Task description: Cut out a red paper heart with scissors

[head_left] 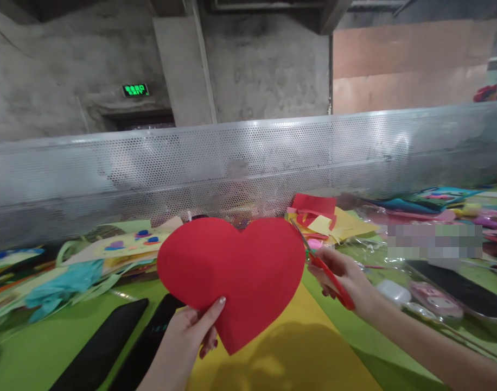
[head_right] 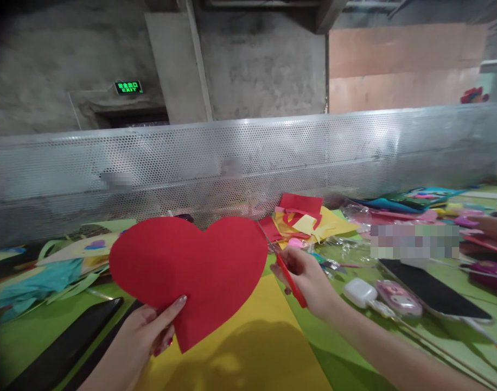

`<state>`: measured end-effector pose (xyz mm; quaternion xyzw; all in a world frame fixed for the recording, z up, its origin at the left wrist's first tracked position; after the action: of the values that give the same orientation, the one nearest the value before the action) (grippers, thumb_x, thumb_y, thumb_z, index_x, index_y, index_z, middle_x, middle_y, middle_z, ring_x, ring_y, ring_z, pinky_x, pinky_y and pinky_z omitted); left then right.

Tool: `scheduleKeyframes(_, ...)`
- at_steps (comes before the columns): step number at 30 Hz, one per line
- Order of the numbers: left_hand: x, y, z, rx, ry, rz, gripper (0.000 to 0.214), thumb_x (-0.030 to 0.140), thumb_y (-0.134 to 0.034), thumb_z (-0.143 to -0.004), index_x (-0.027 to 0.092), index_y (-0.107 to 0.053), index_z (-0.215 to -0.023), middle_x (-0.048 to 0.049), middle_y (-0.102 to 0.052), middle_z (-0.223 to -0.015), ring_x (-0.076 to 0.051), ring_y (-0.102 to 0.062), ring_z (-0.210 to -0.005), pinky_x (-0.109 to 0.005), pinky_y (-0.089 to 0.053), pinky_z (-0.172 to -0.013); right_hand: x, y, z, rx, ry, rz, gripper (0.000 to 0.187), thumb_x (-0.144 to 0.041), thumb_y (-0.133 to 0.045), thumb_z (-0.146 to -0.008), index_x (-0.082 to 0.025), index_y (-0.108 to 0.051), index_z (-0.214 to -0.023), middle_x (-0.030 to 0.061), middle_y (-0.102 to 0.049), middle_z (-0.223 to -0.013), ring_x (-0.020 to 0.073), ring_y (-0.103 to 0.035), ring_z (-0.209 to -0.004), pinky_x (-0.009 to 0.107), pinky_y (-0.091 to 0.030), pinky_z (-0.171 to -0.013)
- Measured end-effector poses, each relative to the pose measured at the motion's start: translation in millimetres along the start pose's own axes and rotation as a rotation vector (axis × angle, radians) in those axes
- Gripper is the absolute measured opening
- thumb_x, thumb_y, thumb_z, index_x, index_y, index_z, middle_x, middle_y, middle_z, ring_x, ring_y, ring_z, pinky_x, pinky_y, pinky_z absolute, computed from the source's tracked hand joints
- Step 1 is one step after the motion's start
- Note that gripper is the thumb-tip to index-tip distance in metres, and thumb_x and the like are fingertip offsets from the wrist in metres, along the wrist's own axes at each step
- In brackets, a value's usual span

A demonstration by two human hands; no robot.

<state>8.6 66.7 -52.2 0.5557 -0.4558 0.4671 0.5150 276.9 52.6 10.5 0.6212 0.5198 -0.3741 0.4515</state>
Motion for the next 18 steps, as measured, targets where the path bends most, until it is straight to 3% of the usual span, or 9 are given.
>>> scheduleKeyframes(6,3.6,5.0,-0.4,0.051,-0.022,0.038,0.052,0.062,-0.065,-0.056,0.022,-0.037,-0.039,0.0036,-0.040,-0.032,-0.008,-0.033,-0.033,-0.024,-0.026,-0.037,3.2,1.1,-1.0,0.000,-0.004,0.023,0.028,-0.039,-0.067,-0.069,-0.020,-0.046,-0.070,-0.0064,-0.041,-0.056,0.0063,-0.042,-0.046,0.019,-0.036,-0.040)
scheduleKeyframes(18,12.2,4.2,-1.6,0.006,-0.026,-0.011,0.053,0.063,-0.064,-0.056,0.022,-0.036,-0.036,0.0036,-0.036,-0.032,-0.009,-0.032,-0.034,-0.024,-0.027,-0.039,1.7,2.0,-1.1,0.004,-0.008,0.062,0.033,-0.044,-0.066,-0.069,-0.021,-0.043,-0.068,-0.0068,-0.041,-0.052,0.0071,-0.042,-0.043,0.021,-0.037,-0.040)
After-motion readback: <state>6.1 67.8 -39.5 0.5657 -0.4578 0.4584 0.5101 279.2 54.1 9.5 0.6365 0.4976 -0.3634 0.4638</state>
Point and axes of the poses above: each hand's wrist, its own z-axis away from the middle knuckle, its own y-axis out of the back of the hand, x = y × z, the point moved 9 cm from there along -z, towards the middle knuckle
